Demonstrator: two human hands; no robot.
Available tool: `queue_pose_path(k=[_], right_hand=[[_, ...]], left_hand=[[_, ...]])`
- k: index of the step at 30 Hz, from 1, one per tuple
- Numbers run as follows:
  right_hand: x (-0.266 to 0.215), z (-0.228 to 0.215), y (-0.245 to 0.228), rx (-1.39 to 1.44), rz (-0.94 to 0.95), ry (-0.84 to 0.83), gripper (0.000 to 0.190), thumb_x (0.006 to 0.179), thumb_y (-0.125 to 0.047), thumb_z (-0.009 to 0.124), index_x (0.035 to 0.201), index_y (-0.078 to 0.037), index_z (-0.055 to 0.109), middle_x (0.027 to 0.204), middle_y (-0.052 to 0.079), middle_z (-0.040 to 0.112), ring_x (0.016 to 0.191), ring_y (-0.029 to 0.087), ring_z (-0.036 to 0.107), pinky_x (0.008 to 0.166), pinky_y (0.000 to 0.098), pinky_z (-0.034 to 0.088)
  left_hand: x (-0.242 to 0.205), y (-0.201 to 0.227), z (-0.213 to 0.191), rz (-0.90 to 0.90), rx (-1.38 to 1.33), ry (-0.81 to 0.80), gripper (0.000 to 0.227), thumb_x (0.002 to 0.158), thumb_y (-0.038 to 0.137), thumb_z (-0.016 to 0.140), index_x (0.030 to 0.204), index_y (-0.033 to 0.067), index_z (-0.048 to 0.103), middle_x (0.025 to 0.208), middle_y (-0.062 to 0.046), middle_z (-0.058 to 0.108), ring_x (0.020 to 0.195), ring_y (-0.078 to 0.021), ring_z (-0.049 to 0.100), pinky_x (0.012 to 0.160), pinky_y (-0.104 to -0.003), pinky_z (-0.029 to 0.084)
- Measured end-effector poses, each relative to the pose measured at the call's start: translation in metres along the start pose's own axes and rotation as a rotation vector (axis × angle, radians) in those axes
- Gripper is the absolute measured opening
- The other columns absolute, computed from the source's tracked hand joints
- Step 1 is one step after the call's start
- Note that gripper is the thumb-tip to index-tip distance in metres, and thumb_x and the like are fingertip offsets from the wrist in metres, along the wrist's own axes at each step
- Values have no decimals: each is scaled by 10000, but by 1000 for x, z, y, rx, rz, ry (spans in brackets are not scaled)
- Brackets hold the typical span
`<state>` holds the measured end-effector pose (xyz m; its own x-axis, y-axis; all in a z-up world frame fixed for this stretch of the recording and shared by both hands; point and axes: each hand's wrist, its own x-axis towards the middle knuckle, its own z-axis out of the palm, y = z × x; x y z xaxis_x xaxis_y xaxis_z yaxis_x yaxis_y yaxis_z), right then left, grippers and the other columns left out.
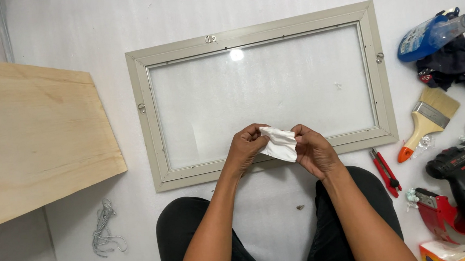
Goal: Cleaning a picture frame and its glass using a brush, glass cleaner, and a cloth
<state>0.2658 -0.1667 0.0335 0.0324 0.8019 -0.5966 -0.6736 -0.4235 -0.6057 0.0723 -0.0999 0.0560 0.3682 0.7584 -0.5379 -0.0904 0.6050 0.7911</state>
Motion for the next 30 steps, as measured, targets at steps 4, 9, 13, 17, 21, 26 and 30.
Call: queue_pose_path(k=[4,9,13,17,21,26,30], right_hand=[[-7,15,-9,1,59,29,438,764,-74,606,1195,0,579,938,174,679,824,260,713,725,394,618],[-1,4,-1,-35,17,75,363,814,-51,664,1171,7,630,943,135,711,833,215,715,732,340,614],[-8,22,-15,-10,-51,162,268,824,-28,653,1092,-20,663,866,66,661,785,172,671,714,299,595],[-7,19,-13,52,-76,207,237,851,-9,616,1085,-35,643,888,77,629,817,210,674,704,324,609],[-4,14,-12,80,-101,210,269,860,8,598,1125,-31,613,933,63,622,872,206,689,766,334,626],[-3,9,-12,120,-124,170,293,875,17,589,1164,-24,617,943,80,653,900,212,697,809,365,621],[2,0,-4,100,-113,126,325,870,7,612,1194,-24,621,911,99,680,852,203,715,774,358,635]], left_hand=[[2,-2,0,-41,20,-16,104,833,134,781,926,91,759,721,-23,625,745,-86,537,697,-224,478],[7,-11,-5,-37,31,-2,120,870,195,798,843,108,720,681,-5,590,719,-75,527,672,-217,463],[11,-12,-6,-45,-10,44,129,876,168,756,814,96,669,662,-4,559,706,-87,515,657,-228,450],[17,-20,-9,-62,-193,92,139,836,49,725,904,61,605,724,-38,626,690,-118,620,657,-251,552],[7,-2,-4,-4,-232,135,289,806,6,684,1074,49,585,807,-32,621,725,-106,636,655,-242,558],[22,-29,-17,-72,-203,17,432,743,56,635,1171,9,662,843,-88,701,733,-140,660,672,-257,579],[9,-15,-15,-253,-58,-166,487,711,209,848,1141,4,749,892,-141,776,779,-198,741,715,-299,619]])
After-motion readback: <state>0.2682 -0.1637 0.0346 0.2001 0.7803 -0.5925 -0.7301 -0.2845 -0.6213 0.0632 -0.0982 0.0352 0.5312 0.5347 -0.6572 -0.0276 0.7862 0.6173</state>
